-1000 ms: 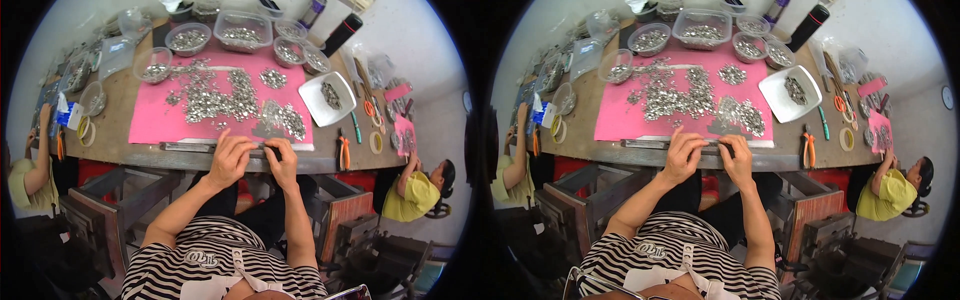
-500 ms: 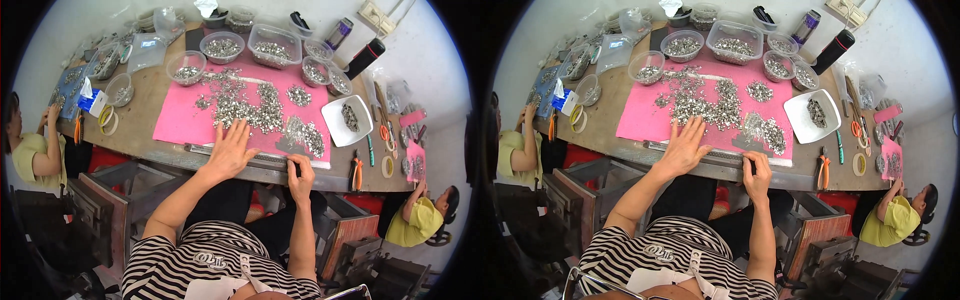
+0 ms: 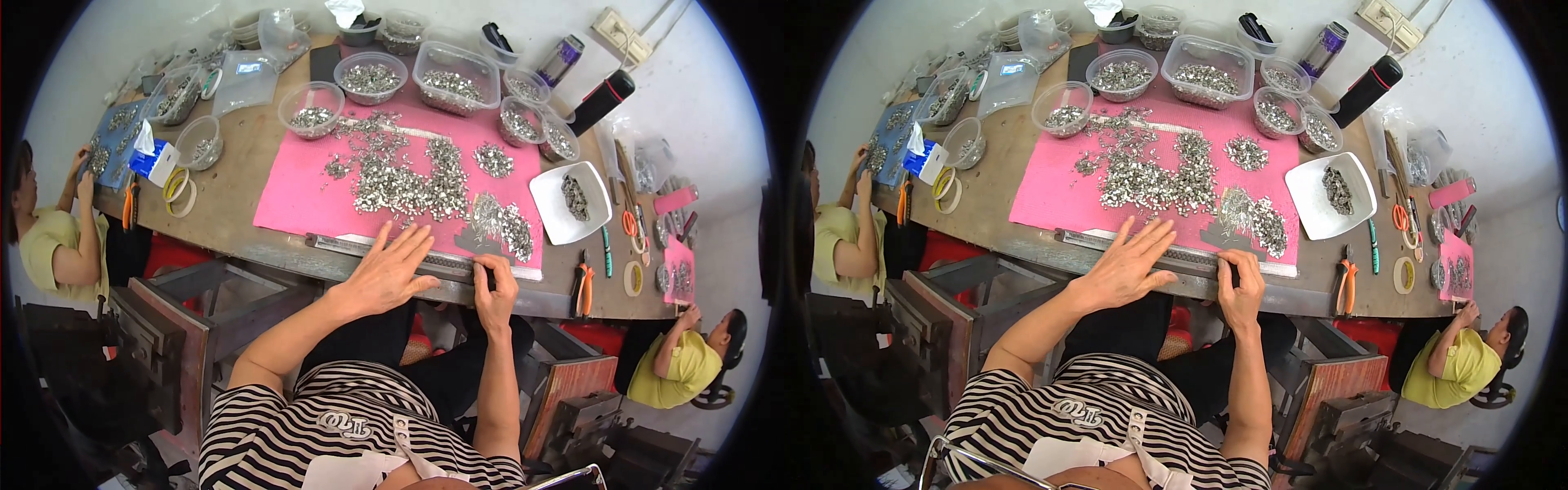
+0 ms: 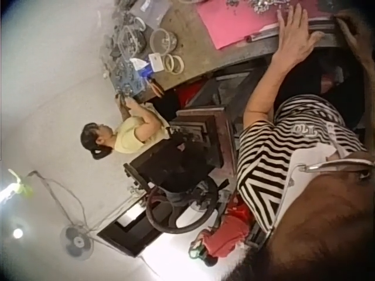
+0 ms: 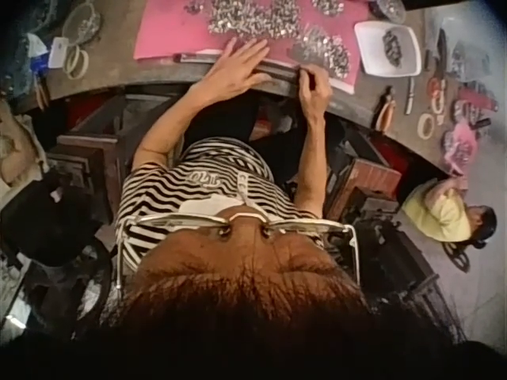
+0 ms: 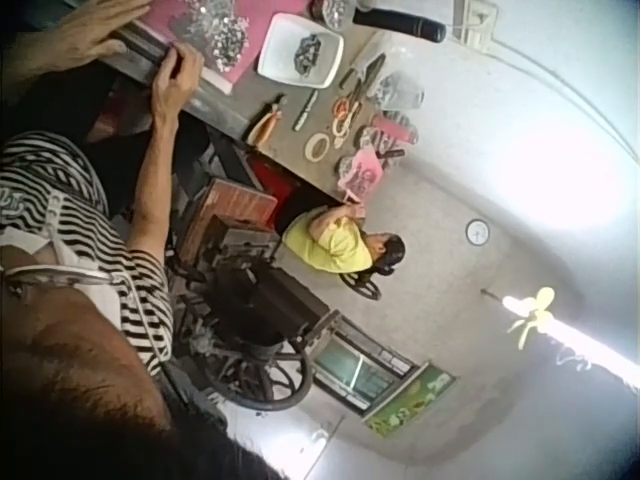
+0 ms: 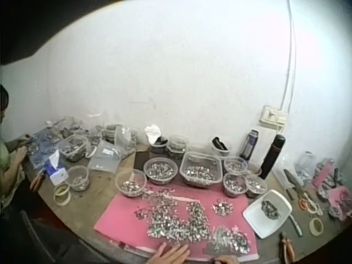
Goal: The person sorts small metal parts by hand, placing them into a long metal tray from plastic containers on a pink mat.
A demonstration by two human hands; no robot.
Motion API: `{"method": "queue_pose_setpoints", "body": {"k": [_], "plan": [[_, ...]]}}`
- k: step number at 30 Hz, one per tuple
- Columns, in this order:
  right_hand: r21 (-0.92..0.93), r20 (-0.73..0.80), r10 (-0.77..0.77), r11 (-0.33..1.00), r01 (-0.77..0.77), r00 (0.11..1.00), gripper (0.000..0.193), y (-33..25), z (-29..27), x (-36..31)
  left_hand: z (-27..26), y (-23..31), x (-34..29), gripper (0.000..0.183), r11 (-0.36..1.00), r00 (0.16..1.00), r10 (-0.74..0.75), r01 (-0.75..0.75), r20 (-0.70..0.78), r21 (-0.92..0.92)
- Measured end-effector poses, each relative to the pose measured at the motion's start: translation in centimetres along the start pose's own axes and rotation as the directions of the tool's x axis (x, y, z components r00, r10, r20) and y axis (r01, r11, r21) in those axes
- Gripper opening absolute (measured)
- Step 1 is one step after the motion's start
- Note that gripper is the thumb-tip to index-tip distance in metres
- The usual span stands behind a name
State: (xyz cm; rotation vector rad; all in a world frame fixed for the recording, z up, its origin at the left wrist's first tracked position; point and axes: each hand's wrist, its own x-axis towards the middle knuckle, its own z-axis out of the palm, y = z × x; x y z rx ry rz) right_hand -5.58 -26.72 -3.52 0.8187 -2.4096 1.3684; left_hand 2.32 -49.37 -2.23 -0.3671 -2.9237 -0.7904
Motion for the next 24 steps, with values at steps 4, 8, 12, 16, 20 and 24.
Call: {"method": "queue_pose_setpoints", "body": {"k": [4,8,12,16,20,24], "plan": [[-0.067,0.064,-0.107,0.991,0.111,0.992,0.013,-0.7,0.9,2.2,-0.4,-1.4,-1.3,0.074,0.999,1.000,-0.023,0.023,-0.019,0.034],[-0.139,0.141,-0.317,0.932,0.336,0.938,0.021,-1.4,3.5,5.5,-1.6,-1.6,-1.2,0.071,0.999,0.999,-0.029,0.029,0.032,-0.019],[-0.185,0.271,-0.301,0.916,0.356,0.914,0.027,-1.5,6.4,7.1,-1.6,-2.7,-0.2,0.070,0.996,0.991,0.003,0.008,-0.136,0.084],[-0.295,0.398,-0.299,0.854,0.429,0.868,0.033,-1.8,5.6,7.2,-2.5,-3.6,-1.0,0.065,0.990,0.998,-0.030,0.038,-0.060,0.138],[-0.245,0.408,-0.243,0.899,0.362,0.880,0.036,-1.3,4.8,7.1,-3.6,-4.3,-0.9,0.056,0.996,0.997,-0.081,0.080,0.005,0.033],[-0.311,0.375,-0.309,0.846,0.433,0.874,0.034,-1.6,5.8,7.0,-2.4,-5.0,0.9,0.052,0.998,0.987,-0.042,0.049,-0.156,0.037]]}}
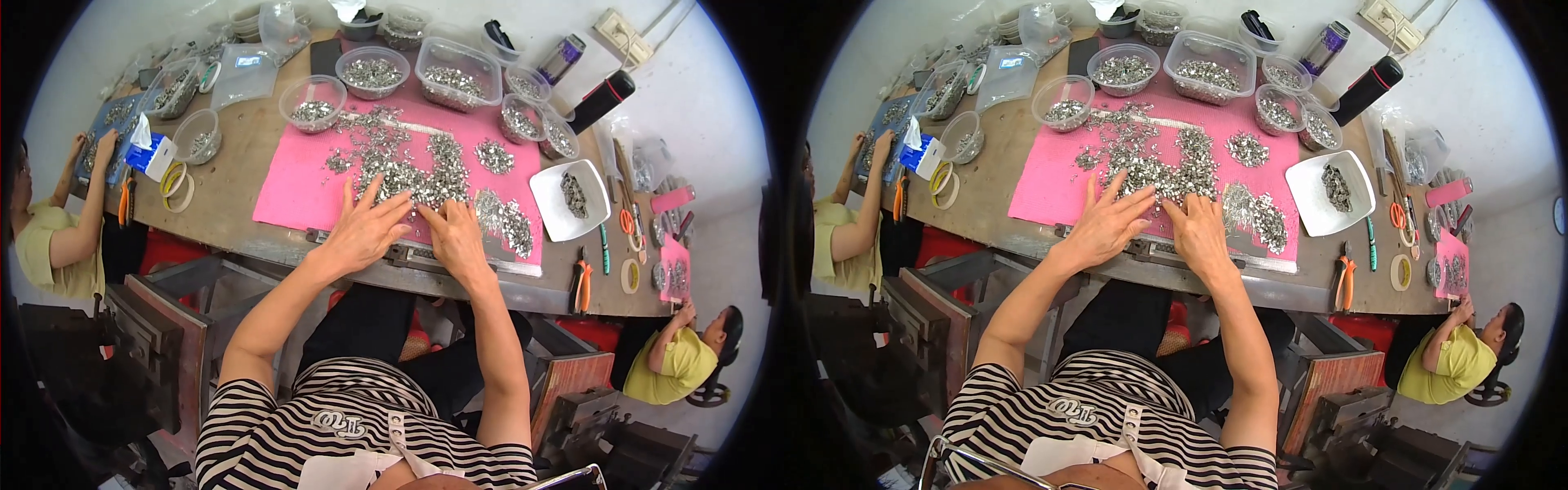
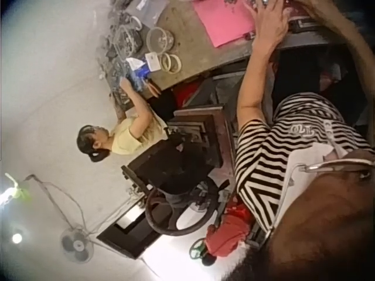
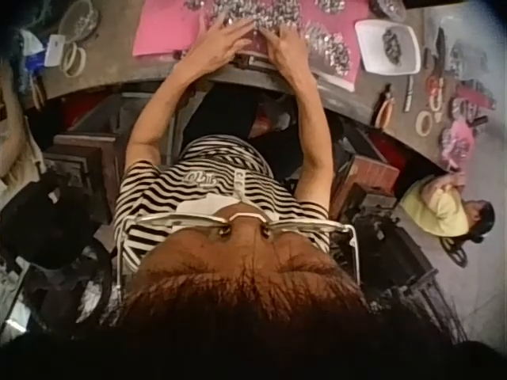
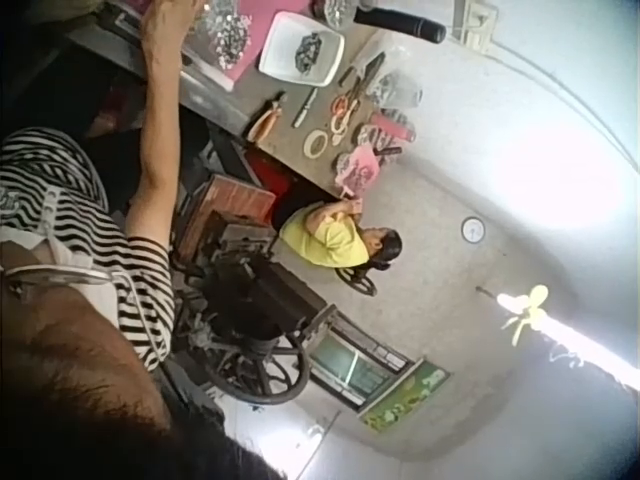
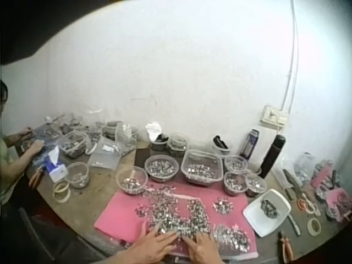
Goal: The person sorts small metal parts by hand, placing them into a long metal tray from plastic containers on a pink mat.
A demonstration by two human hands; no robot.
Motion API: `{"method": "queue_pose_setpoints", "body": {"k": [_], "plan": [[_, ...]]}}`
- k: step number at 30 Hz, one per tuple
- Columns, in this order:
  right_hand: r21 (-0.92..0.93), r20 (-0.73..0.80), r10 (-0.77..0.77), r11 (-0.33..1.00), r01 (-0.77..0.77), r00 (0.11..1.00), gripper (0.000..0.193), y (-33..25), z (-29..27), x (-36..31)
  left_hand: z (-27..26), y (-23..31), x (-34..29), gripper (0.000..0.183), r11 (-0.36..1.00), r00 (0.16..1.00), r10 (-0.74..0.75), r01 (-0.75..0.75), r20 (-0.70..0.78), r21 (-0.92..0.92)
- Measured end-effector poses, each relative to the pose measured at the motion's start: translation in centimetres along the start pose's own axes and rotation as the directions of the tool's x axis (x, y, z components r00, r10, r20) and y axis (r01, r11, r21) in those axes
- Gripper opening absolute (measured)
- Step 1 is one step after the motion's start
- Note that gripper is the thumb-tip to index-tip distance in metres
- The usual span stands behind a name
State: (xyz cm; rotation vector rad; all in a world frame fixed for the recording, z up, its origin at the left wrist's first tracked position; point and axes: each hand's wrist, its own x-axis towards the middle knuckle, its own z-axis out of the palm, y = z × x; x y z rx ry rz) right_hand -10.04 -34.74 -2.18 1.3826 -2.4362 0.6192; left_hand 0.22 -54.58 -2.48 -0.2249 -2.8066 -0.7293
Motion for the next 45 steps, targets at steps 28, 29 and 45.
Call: {"method": "queue_pose_setpoints", "body": {"k": [28,29,45], "plan": [[0.156,-0.070,0.149,0.978,-0.137,0.986,0.017,0.1,-1.1,-1.7,0.0,-1.1,1.9,0.008,0.997,0.983,0.077,-0.076,-0.164,0.018],[0.160,-0.069,0.143,0.978,-0.131,0.987,0.017,-0.1,-1.0,-1.6,0.1,-1.0,1.9,0.008,0.996,0.984,0.086,-0.081,-0.155,0.039],[0.081,-0.088,0.086,0.994,-0.079,0.992,0.013,0.1,0.5,-0.4,0.4,-1.7,0.9,0.007,0.997,0.987,0.019,-0.030,-0.160,-0.065]]}}
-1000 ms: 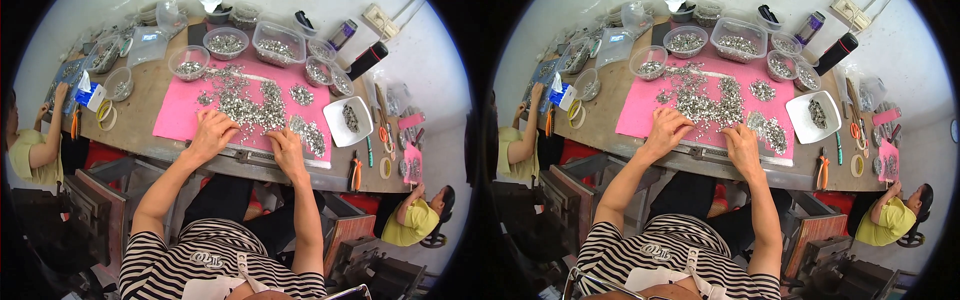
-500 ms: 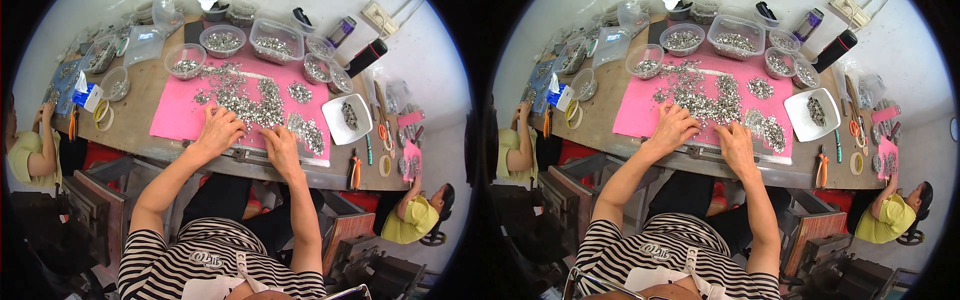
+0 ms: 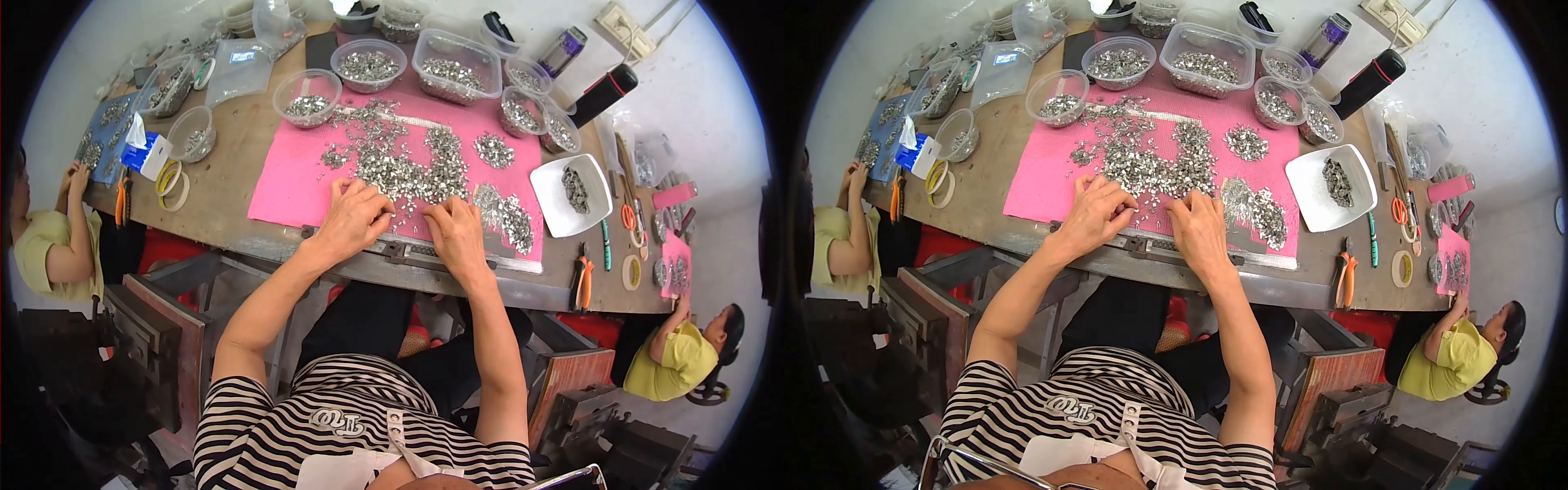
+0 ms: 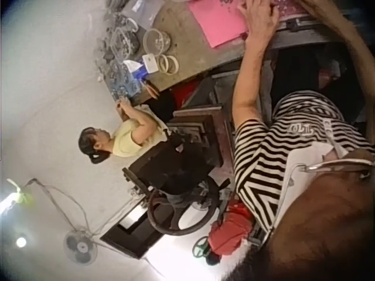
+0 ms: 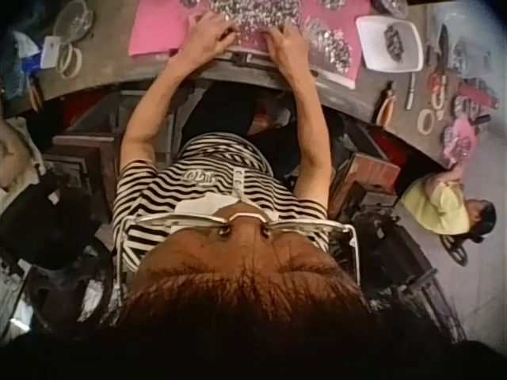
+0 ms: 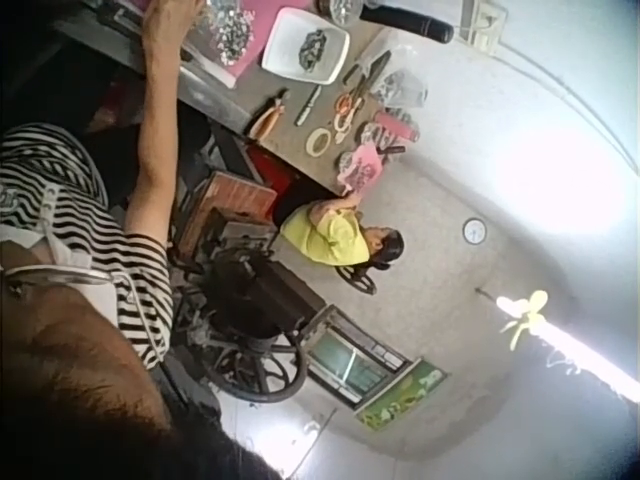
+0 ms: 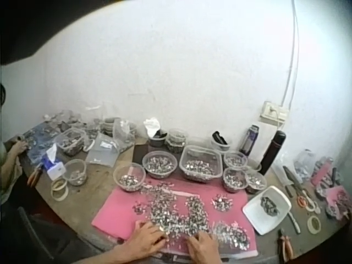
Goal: The person sorts small metal parts by hand, placing them into a long metal tray from plastic containers on a pink mat.
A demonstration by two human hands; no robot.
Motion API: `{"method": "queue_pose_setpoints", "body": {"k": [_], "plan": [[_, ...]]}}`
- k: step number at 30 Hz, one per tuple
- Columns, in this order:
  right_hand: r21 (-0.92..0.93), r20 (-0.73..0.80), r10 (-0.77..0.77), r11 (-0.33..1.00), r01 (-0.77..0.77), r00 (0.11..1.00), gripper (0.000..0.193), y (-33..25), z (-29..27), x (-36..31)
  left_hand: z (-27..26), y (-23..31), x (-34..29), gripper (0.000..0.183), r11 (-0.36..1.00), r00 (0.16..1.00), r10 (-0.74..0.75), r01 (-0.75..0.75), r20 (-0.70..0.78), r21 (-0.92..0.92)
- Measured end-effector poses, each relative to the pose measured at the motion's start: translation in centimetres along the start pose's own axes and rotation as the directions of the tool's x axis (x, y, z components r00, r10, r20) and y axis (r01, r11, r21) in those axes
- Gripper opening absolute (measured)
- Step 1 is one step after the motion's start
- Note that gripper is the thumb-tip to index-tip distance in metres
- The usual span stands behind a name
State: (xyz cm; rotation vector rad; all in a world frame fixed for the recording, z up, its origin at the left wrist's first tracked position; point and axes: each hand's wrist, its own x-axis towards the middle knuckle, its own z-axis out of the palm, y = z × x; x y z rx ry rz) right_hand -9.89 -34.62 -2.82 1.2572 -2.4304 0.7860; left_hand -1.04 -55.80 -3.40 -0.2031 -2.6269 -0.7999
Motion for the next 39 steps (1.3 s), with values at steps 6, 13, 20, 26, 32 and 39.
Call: {"method": "queue_pose_setpoints", "body": {"k": [6,13,20,26,32,39], "plan": [[0.017,0.025,-0.044,0.999,0.043,0.999,0.013,-0.1,-0.1,0.0,-0.3,0.0,-0.3,0.005,0.999,0.999,-0.032,0.032,0.000,-0.010],[0.137,0.042,0.068,0.988,-0.073,0.997,0.011,0.1,-1.3,-1.2,-0.2,0.6,-0.1,0.007,0.988,0.999,0.035,-0.033,-0.012,0.153],[0.040,-0.021,0.100,0.994,-0.099,0.995,0.011,-0.9,-0.7,-1.2,-0.2,0.9,0.4,0.006,0.982,0.996,0.067,-0.077,0.063,0.171],[-0.054,-0.097,0.105,0.992,-0.111,0.990,0.010,-1.2,0.8,-0.9,-0.5,1.7,0.0,0.007,0.996,0.996,0.083,-0.084,0.031,0.012],[0.069,-0.007,0.173,0.983,-0.172,0.985,0.011,-0.8,0.3,-1.2,0.1,3.7,-1.2,0.009,0.982,0.992,0.119,-0.112,0.039,-0.151],[0.300,0.061,0.110,0.946,-0.123,0.992,0.015,-2.4,-1.9,-2.9,0.8,3.7,-1.4,0.012,0.978,0.982,0.183,-0.177,0.041,-0.111]]}}
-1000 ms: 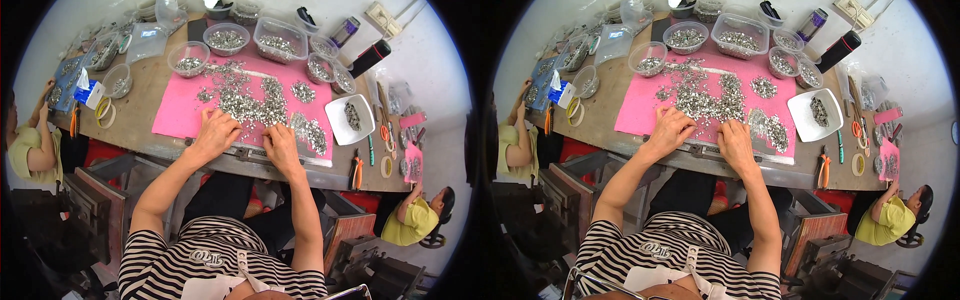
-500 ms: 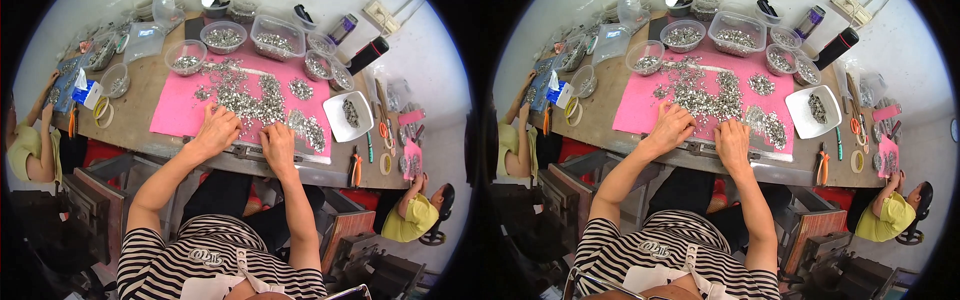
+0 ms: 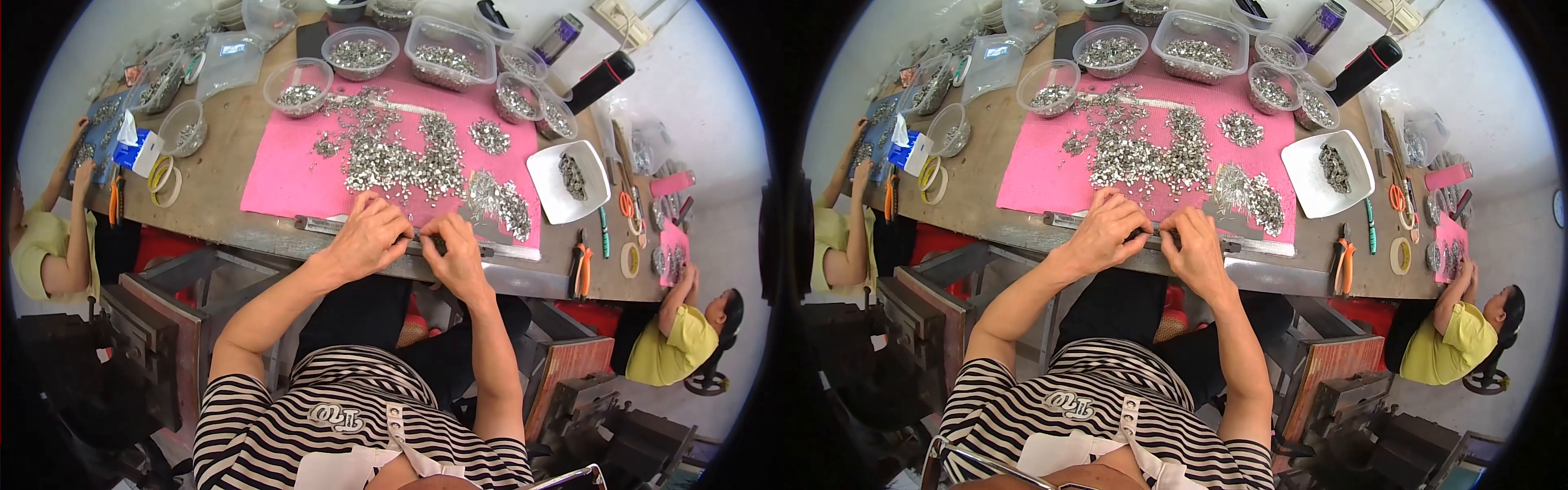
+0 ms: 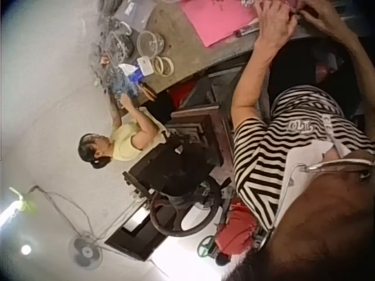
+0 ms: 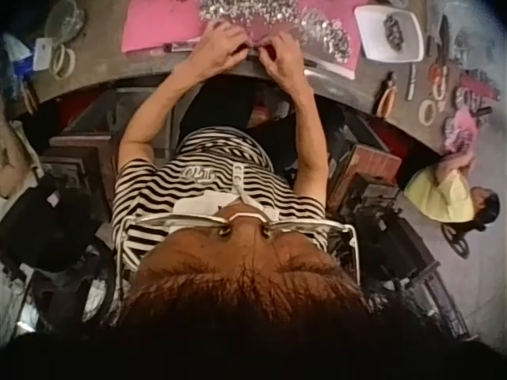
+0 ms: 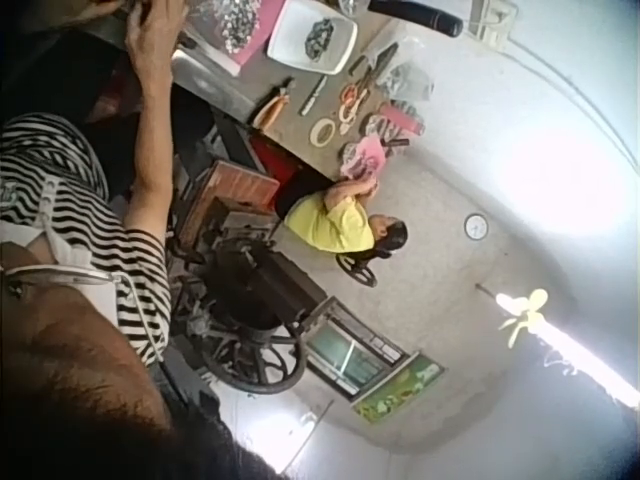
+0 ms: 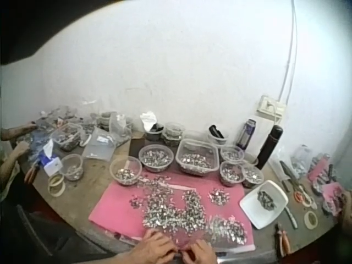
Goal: The person sorts small metal parts by hand, placing them into a long metal tray from plastic containers on a pink mat.
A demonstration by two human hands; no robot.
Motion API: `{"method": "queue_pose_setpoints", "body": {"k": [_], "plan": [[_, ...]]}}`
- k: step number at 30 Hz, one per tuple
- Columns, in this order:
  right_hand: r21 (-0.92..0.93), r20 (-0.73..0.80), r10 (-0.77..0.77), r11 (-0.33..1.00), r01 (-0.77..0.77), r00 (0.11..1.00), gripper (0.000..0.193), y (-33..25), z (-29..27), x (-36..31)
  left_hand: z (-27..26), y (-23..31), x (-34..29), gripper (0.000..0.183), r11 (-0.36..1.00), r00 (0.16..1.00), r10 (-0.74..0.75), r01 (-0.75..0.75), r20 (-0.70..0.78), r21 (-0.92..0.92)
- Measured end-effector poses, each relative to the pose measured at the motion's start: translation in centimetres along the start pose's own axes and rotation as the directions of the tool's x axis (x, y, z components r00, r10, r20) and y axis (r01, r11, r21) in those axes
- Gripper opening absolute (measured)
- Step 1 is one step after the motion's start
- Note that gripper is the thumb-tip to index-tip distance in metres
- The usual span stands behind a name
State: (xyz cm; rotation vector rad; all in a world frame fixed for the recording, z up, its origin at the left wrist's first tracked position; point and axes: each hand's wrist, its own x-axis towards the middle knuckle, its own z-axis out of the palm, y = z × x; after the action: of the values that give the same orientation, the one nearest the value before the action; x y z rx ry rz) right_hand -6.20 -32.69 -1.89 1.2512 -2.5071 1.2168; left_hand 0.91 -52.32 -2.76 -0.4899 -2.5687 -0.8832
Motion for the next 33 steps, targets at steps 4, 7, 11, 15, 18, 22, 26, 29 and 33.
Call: {"method": "queue_pose_setpoints", "body": {"k": [4,7,11,15,18,22,26,29,33], "plan": [[-0.017,-0.005,-0.095,0.995,0.095,0.995,0.018,-0.2,0.2,-0.5,0.1,0.5,-0.1,0.011,0.999,1.000,0.012,-0.011,-0.010,0.045],[-0.060,0.002,-0.117,0.991,0.117,0.993,0.019,-0.3,0.1,-0.7,0.4,0.6,-0.5,0.014,0.998,0.999,0.004,-0.001,-0.041,0.059],[-0.039,0.012,-0.100,0.994,0.101,0.995,0.016,0.1,-0.4,-0.3,-0.2,0.2,-0.8,0.012,0.997,0.989,-0.071,0.072,-0.128,0.007],[-0.144,-0.108,-0.060,0.989,0.044,0.992,0.012,1.7,0.2,1.5,-1.3,-1.2,0.1,0.008,0.968,0.949,-0.204,0.232,-0.239,0.095],[-0.265,-0.068,-0.020,0.964,0.002,0.997,0.011,2.3,1.0,2.9,-1.3,-2.7,0.5,0.006,0.952,0.948,-0.224,0.262,-0.225,0.159],[-0.282,-0.052,-0.046,0.959,0.030,0.998,0.011,2.4,1.2,2.9,-0.9,-3.8,0.9,0.006,0.958,0.967,-0.187,0.218,-0.172,0.186],[-0.188,-0.057,0.008,0.982,-0.018,0.998,0.010,2.8,0.5,2.3,-1.3,-3.8,1.4,0.006,0.959,0.982,-0.147,0.171,-0.116,0.225],[-0.172,-0.053,0.038,0.984,-0.046,0.998,0.009,2.7,0.2,2.2,-1.2,-3.8,1.5,0.008,0.953,0.981,-0.175,0.190,-0.082,0.235],[-0.240,-0.078,0.026,0.970,-0.045,0.997,0.010,2.4,0.7,2.1,-1.0,-3.8,1.3,0.008,0.951,0.973,-0.204,0.223,-0.111,0.212]]}}
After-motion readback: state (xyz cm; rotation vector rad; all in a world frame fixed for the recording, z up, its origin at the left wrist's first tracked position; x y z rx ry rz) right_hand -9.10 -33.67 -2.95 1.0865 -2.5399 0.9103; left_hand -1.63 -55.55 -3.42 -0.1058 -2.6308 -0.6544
